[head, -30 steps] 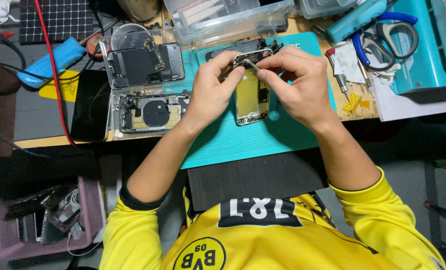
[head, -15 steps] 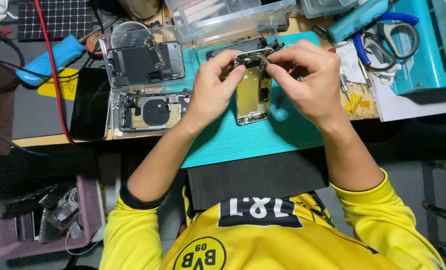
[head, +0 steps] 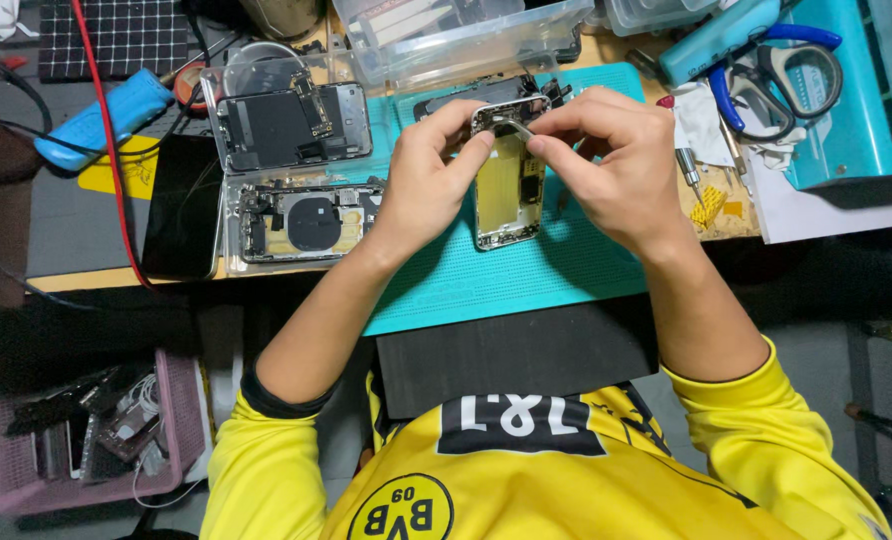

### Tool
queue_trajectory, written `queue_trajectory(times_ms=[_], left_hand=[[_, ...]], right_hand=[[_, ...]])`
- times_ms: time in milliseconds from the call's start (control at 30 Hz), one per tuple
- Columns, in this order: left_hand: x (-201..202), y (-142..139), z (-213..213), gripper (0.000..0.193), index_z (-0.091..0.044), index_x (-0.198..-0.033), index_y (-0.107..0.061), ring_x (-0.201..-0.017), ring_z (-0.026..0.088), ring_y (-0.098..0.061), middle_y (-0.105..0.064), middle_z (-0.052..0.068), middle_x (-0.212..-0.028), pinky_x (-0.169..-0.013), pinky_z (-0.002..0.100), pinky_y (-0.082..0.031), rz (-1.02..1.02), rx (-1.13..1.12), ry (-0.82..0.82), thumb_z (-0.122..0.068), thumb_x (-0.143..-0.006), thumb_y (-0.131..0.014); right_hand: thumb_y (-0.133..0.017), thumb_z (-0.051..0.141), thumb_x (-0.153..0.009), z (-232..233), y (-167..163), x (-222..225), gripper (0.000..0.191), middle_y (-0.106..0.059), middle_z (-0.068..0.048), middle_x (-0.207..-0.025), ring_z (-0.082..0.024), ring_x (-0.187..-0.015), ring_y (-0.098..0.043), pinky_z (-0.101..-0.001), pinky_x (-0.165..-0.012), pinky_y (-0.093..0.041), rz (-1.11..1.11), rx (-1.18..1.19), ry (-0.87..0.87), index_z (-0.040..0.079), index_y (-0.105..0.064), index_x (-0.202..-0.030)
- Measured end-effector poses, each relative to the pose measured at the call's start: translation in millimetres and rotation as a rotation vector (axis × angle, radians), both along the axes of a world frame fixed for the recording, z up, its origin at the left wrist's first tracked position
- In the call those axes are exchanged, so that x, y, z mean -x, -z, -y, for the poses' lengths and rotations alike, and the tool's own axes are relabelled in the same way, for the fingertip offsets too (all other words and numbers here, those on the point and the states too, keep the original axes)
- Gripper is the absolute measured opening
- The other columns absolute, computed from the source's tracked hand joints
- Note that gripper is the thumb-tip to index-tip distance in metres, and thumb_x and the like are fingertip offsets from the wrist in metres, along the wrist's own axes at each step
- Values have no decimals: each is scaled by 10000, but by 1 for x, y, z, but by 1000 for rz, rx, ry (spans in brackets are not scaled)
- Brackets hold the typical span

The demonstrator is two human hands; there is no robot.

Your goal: The person disassembles a smartphone at a repair workbench. They hold the opened phone, use a screwdriver to remove screws from the frame, pry and lift internal components with a tool, and reposition the phone repeatedly to work on different edges while other phone parts and tools sit on the mat.

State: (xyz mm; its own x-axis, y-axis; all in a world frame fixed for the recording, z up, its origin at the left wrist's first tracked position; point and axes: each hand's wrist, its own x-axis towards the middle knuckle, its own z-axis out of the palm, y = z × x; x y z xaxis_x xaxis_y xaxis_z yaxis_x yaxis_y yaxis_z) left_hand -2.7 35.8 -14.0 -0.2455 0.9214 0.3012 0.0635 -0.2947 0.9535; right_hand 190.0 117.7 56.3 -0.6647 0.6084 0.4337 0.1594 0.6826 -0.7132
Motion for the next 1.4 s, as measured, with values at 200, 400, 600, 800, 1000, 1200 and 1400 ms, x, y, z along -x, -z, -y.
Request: queue_trajectory(times_ms=[200,400,600,800,1000,1200,1400], left_hand=[[4,-2,5,208,30,-1230,-641,-972,78,-686,-729,36,-1055,-865,254,-576,-53,-12,-13,-54,-1042,-619],[35,-14,28,184,25,-1213,-673,-744,68,-692,-714,52,-908,-597,209,-559,52,172,-51,-69,-1073,-601],[67,-27,61,221,68,-1263,-612,-854,117,-743,-743,92,-1028,-693,243,-635,330,116,-128,-14,-1073,-536],[79,-24,81,241,78,-1274,-621,-829,128,-742,-748,110,-1039,-668,238,-619,376,103,-219,-30,-1071,-550],[81,-23,85,244,74,-1275,-632,-793,114,-719,-742,104,-1024,-622,229,-583,372,111,-247,-27,-1066,-558],[71,-26,67,228,73,-1262,-623,-832,118,-728,-738,100,-1032,-678,254,-627,362,94,-156,-43,-1074,-562],[47,-31,37,255,38,-1291,-624,-825,69,-710,-731,43,-987,-661,222,-615,249,108,-66,-74,-1066,-582]], right_hand=[[-772,10,-1026,-7,2,-12,70,-723,-70,-994,-101,-809,-676,-217,-701,-517,-59,10,-4,-13,-765,-1092],[-766,-22,-1022,-32,5,-35,57,-726,-94,-985,-121,-842,-703,-207,-694,-530,0,-89,53,-39,-760,-1077],[-800,57,-993,-50,15,-22,87,-747,-111,-964,-159,-819,-718,-274,-725,-554,168,-134,18,-3,-772,-1050],[-787,83,-936,-56,22,24,121,-758,-111,-889,-171,-796,-735,-317,-737,-569,272,-65,-99,11,-776,-1033],[-798,98,-876,-58,31,58,152,-743,-189,-880,-319,-764,-715,-401,-740,-556,406,-169,-114,9,-785,-1000],[-795,92,-913,-58,21,31,134,-723,-189,-934,-345,-812,-702,-412,-749,-554,327,-352,-45,0,-776,-1008],[-735,26,-1017,-45,-1,-11,135,-655,-131,-1024,-231,-844,-683,-307,-728,-544,118,-266,14,-32,-722,-1139]])
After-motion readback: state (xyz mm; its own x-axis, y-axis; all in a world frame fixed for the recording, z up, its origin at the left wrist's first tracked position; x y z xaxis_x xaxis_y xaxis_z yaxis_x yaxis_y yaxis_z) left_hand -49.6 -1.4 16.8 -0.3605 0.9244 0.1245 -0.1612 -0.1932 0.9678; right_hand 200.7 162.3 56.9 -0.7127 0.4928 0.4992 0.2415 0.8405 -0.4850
